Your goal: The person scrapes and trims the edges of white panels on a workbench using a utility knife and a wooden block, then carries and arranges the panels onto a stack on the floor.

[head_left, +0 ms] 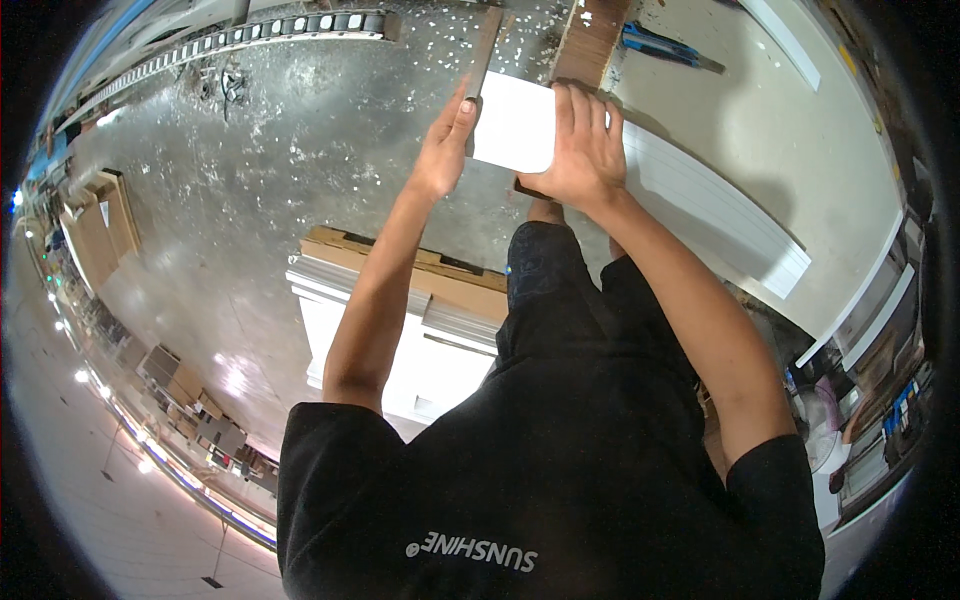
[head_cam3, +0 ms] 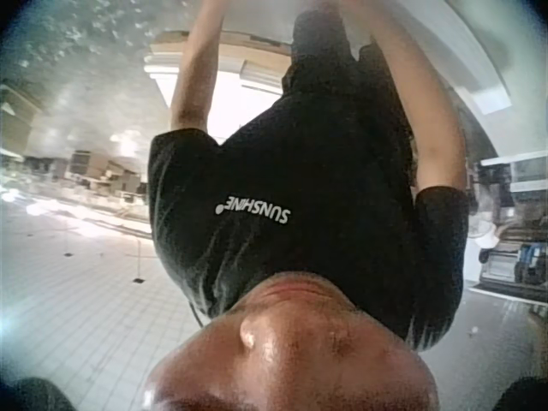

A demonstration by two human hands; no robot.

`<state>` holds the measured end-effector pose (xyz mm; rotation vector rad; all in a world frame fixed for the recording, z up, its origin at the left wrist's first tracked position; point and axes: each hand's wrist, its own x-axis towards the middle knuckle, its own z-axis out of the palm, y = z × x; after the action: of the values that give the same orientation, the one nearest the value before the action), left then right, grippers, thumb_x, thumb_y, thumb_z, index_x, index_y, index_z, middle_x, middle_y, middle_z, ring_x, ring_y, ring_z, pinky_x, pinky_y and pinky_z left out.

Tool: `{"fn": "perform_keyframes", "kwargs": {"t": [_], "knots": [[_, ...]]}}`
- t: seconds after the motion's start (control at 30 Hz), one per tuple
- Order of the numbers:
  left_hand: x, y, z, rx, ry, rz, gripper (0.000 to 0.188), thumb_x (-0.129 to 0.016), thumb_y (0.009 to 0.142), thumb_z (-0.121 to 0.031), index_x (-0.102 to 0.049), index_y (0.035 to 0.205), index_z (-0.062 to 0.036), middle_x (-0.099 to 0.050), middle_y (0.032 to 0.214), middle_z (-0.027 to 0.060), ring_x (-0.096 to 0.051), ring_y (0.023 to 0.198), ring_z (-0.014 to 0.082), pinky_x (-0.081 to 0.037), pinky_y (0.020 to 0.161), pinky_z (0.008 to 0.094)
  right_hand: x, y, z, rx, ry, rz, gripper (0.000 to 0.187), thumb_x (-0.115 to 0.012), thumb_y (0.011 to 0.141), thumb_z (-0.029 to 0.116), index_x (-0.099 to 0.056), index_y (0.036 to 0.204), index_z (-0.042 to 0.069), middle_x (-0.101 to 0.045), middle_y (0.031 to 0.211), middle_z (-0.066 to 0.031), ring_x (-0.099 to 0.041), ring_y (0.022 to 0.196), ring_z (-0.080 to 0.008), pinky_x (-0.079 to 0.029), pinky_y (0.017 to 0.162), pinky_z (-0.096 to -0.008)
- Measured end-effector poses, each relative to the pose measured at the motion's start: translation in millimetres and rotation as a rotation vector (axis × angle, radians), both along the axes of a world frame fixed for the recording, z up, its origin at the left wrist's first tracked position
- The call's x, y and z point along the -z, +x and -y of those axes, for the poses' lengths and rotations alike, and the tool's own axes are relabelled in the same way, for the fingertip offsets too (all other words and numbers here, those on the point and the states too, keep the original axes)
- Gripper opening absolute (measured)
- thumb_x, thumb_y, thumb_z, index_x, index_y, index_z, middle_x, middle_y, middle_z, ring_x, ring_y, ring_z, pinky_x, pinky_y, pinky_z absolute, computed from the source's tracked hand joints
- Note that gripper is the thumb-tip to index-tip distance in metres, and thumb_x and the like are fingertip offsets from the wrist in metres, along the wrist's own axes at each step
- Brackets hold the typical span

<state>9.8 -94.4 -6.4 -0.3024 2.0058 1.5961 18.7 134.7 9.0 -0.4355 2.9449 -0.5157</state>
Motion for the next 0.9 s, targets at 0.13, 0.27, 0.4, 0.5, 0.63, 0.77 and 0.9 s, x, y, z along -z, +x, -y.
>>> {"fn": "perform_keyframes", "kwargs": {"t": [0.13,0.27,0.4,0.5,0.63,0.77,0.9], "knots": [[-3,-1,-3,0.015,-0.073,-0.01,0.075,-0.037,0.113,-0.059,-0.029,0.17,-0.0096,-0.037,0.17,0.0186,-0.034,0.158,0.0333,-0.029,0.128,0.0429,2,0,-3,-0.001,0.0,-0.019,0.114,-0.085,0.067,0.06,-0.042,0.149,-0.006,-0.054,0.142,-0.0219,-0.051,0.13,-0.0377,-0.032,0.117,-0.0543],[-1,-14,2,0.033,-0.161,-0.039,0.07,-0.04,0.115,-0.053,-0.038,0.166,-0.0052,-0.058,0.153,0.018,-0.056,0.14,0.027,-0.042,0.118,0.0399,2,0,-5,0.001,-0.022,-0.021,0.115,-0.085,0.067,0.06,-0.042,0.15,-0.005,-0.054,0.142,-0.0213,-0.051,0.13,-0.0385,-0.033,0.116,-0.0542],[38,-39,24,-0.163,0.074,-0.046,0.067,-0.042,0.114,-0.052,-0.048,0.157,0.0001,-0.07,0.13,0.0152,-0.065,0.117,0.0217,-0.05,0.106,0.0366,-3,-1,0,0.013,-0.011,0.0,0.118,-0.088,0.062,0.059,-0.042,0.151,-0.003,-0.054,0.143,-0.0201,-0.052,0.131,-0.0365,-0.035,0.116,-0.0536],[73,-52,27,-0.312,0.269,0.278,0.071,-0.044,0.112,-0.057,-0.057,0.146,0.004,-0.072,0.12,0.016,-0.068,0.105,0.0209,-0.055,0.098,0.0367,-1,0,1,-0.003,-0.034,0.003,0.119,-0.088,0.065,0.061,-0.04,0.153,-0.004,-0.053,0.143,-0.021,-0.051,0.131,-0.0378,-0.034,0.115,-0.055],[73,-60,24,-0.304,0.339,0.478,0.074,-0.045,0.11,-0.062,-0.064,0.139,0.0038,-0.071,0.121,0.0161,-0.067,0.107,0.021,-0.054,0.097,0.038,3,1,-5,-0.002,-0.005,0.073,0.124,-0.091,0.062,0.063,-0.039,0.153,-0.003,-0.052,0.144,-0.0207,-0.049,0.132,-0.0373,-0.033,0.115,-0.0551],[77,-64,29,-0.224,0.246,0.505,0.075,-0.045,0.109,-0.065,-0.069,0.13,0.003,-0.072,0.115,0.0127,-0.066,0.103,0.0176,-0.055,0.094,0.0351,5,0,-4,0.004,0.004,0.078,0.126,-0.092,0.061,0.064,-0.039,0.153,-0.003,-0.051,0.144,-0.0204,-0.048,0.132,-0.0372,-0.032,0.116,-0.0545],[80,-49,7,-0.19,0.265,0.404,0.071,-0.043,0.111,-0.063,-0.069,0.127,0.0012,-0.071,0.108,0.0072,-0.064,0.098,0.014,-0.053,0.09,0.0318,1,-1,-6,0.004,-0.027,0.089,0.124,-0.092,0.062,0.061,-0.039,0.155,-0.001,-0.05,0.146,-0.0196,-0.048,0.133,-0.0372,-0.031,0.118,-0.0562]]}}
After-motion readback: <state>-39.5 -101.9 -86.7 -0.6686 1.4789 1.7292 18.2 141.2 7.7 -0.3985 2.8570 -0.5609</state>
